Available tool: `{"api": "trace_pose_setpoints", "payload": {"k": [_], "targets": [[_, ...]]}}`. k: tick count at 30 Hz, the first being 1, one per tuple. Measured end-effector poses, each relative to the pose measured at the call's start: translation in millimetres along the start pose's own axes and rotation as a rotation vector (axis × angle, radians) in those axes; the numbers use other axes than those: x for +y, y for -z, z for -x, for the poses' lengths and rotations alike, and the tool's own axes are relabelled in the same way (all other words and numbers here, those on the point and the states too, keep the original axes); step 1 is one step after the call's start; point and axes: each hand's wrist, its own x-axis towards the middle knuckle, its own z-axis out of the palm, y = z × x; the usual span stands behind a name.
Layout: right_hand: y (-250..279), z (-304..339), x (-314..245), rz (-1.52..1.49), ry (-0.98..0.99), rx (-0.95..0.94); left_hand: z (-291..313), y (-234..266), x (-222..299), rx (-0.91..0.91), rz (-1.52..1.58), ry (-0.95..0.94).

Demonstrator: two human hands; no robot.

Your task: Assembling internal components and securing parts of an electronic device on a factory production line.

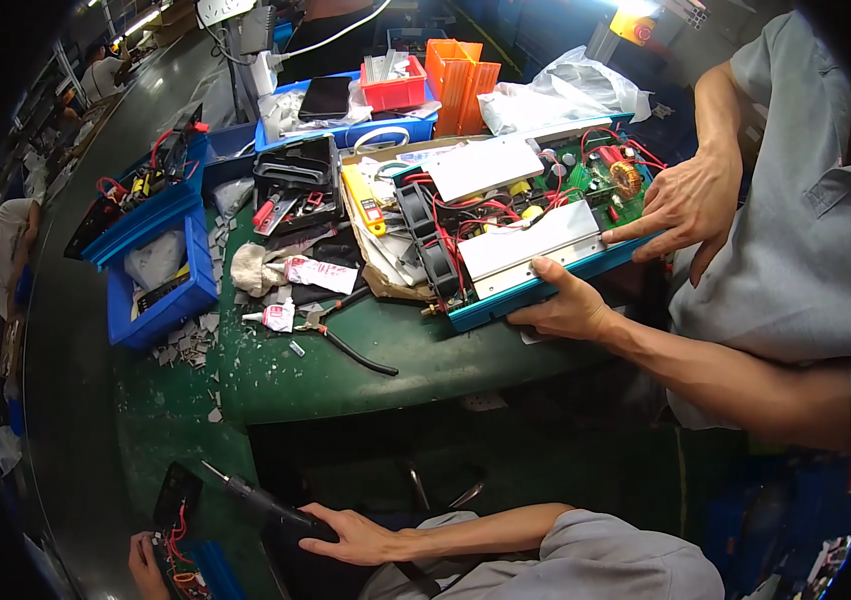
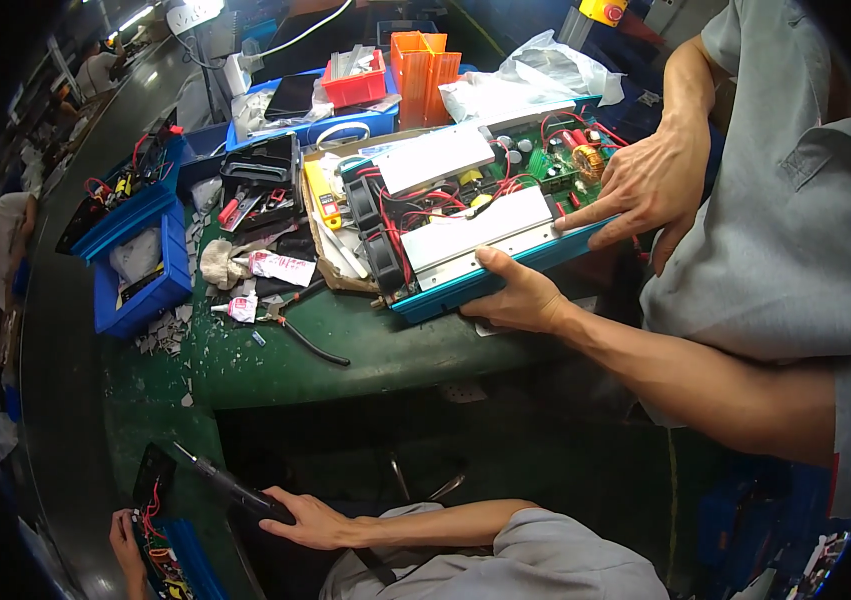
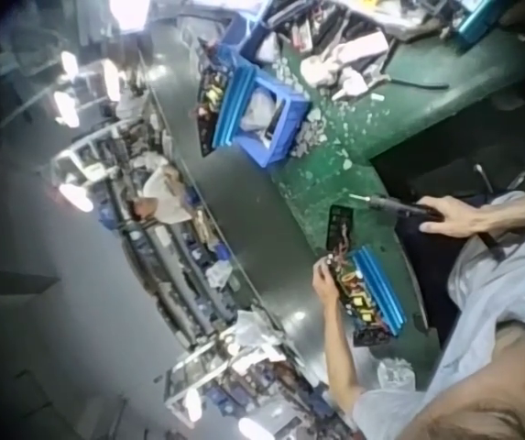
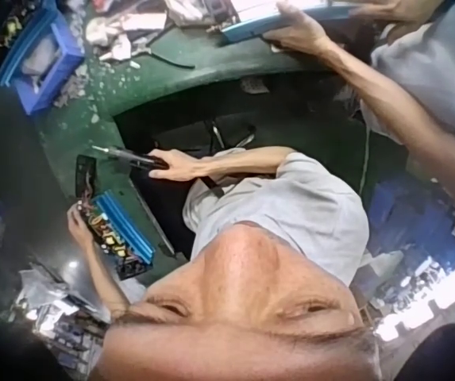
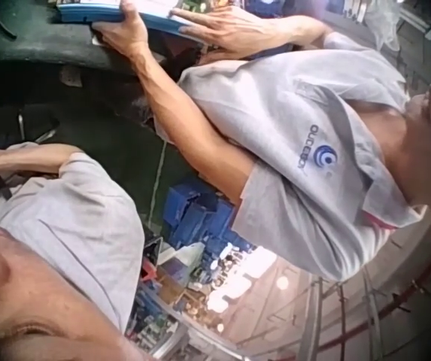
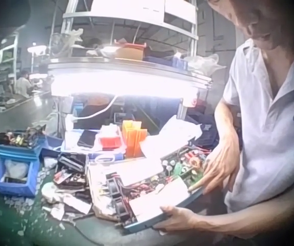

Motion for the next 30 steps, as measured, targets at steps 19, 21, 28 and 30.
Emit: {"api": "trace_pose_setpoints", "payload": {"k": [19,21,28,30], "targets": [[-0.6,-0.9,3.1,-0.008,0.038,0.013,2.5,-1.3,3.8,0.017,-0.012,0.011],[1.5,-0.1,-1.9,-0.016,0.030,0.007,2.5,-0.9,2.2,0.018,-0.008,0.008],[0.4,-1.5,-2.1,-0.006,0.022,-0.008,4.1,0.1,3.1,0.024,0.018,0.017],[4.0,-0.8,-4.3,-0.010,0.015,-0.014,2.7,-0.9,2.9,0.029,0.014,0.023]]}}
